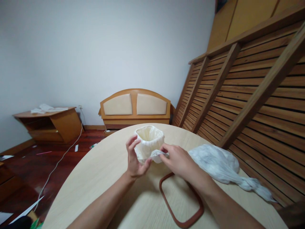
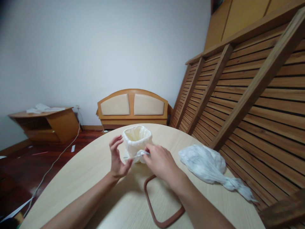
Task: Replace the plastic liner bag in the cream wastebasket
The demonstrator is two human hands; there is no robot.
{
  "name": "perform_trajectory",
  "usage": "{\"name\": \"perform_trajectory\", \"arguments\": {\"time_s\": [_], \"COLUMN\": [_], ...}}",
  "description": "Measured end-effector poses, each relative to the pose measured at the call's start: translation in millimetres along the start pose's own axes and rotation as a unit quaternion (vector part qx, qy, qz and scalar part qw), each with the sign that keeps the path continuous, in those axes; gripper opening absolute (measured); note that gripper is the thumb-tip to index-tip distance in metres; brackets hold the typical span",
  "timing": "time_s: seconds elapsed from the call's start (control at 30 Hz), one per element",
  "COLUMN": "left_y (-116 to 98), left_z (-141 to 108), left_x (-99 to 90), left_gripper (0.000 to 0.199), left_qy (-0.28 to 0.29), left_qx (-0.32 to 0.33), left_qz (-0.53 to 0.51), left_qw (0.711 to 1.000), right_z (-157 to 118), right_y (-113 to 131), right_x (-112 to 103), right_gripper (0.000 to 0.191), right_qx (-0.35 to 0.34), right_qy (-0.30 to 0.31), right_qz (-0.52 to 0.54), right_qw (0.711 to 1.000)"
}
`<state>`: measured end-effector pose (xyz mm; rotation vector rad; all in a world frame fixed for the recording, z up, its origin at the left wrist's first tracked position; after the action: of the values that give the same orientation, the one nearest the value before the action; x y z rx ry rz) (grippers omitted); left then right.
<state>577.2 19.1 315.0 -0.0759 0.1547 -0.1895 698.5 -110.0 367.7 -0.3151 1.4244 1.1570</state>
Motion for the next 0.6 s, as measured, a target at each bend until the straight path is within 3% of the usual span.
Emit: {"name": "perform_trajectory", "arguments": {"time_s": [0.13, 0.27, 0.33, 0.4, 0.5, 0.6], "left_y": [-26.2, -16.0, -2.4, 12.1, 29.0, 40.6], "left_z": [17.5, 32.9, 42.0, 50.4, 56.6, 63.1], "left_x": [5.1, -0.7, -5.6, -9.0, -11.9, -21.6], "left_gripper": [0.042, 0.025, 0.017, 0.009, 0.013, 0.024], "left_qy": [0.095, 0.107, 0.147, 0.227, 0.382, 0.423], "left_qx": [0.15, 0.179, 0.153, 0.104, 0.008, -0.053], "left_qz": [0.08, 0.093, 0.054, 0.017, -0.036, -0.008], "left_qw": [0.981, 0.974, 0.976, 0.968, 0.923, 0.904], "right_z": [2.2, 2.6, 3.3, 4.6, 8.5, 13.4], "right_y": [-0.8, -2.0, -5.2, -8.8, -15.3, -22.0], "right_x": [-26.1, -45.0, -51.9, -55.7, -56.4, -53.8], "right_gripper": [0.01, 0.014, 0.016, 0.017, 0.018, 0.022], "right_qx": [-0.029, -0.051, -0.053, -0.055, -0.045, -0.023], "right_qy": [-0.034, -0.073, -0.095, -0.103, -0.095, -0.089], "right_qz": [0.113, 0.224, 0.26, 0.282, 0.307, 0.305], "right_qw": [0.993, 0.971, 0.96, 0.952, 0.946, 0.948]}}
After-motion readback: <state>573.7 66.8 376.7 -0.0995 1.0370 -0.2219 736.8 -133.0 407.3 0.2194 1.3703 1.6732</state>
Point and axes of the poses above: each hand's wrist, its own z-axis towards the middle knuckle, its own x-axis out of the palm, y = z × x, the point moved 5 cm from there along z, towards the middle knuckle, and after that the axes turned 14 degrees about x, right-handed, at the moved point
